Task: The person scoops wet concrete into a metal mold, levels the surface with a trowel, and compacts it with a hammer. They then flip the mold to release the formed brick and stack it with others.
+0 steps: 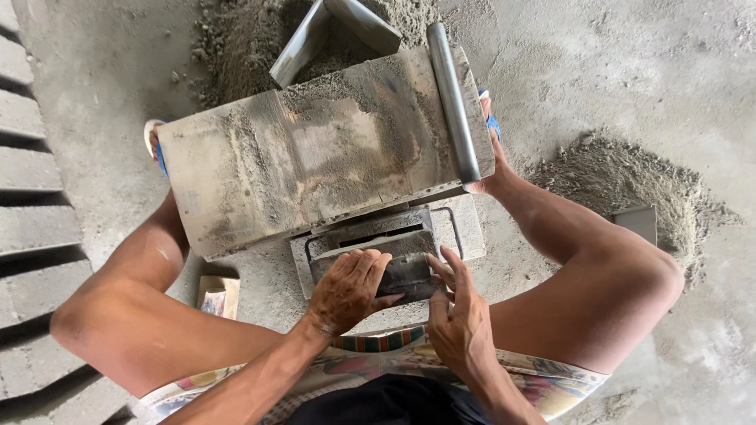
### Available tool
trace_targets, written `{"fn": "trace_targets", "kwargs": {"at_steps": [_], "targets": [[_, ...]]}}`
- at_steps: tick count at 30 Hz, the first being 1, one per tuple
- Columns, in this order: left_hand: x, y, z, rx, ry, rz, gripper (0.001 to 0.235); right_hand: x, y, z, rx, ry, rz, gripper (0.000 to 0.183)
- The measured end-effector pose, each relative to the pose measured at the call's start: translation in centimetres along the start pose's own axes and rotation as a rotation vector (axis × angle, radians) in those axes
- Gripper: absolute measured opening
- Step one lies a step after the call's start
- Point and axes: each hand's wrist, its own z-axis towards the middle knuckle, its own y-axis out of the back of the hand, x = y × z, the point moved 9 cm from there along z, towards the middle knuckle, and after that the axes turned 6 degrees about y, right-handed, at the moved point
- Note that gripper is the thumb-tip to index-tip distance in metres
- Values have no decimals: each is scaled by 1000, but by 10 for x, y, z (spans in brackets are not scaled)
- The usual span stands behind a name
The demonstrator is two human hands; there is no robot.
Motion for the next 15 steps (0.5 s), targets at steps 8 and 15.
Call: {"fn": "trace_targets", "kwargs": {"at_steps": [8, 15], "targets": [[121, 24, -7, -145, 553, 142, 60, 105, -76, 105, 214, 505, -142, 58], [263, 21, -43, -90, 1251, 277, 58, 142, -266, 220, 416, 545, -77, 60]]}}
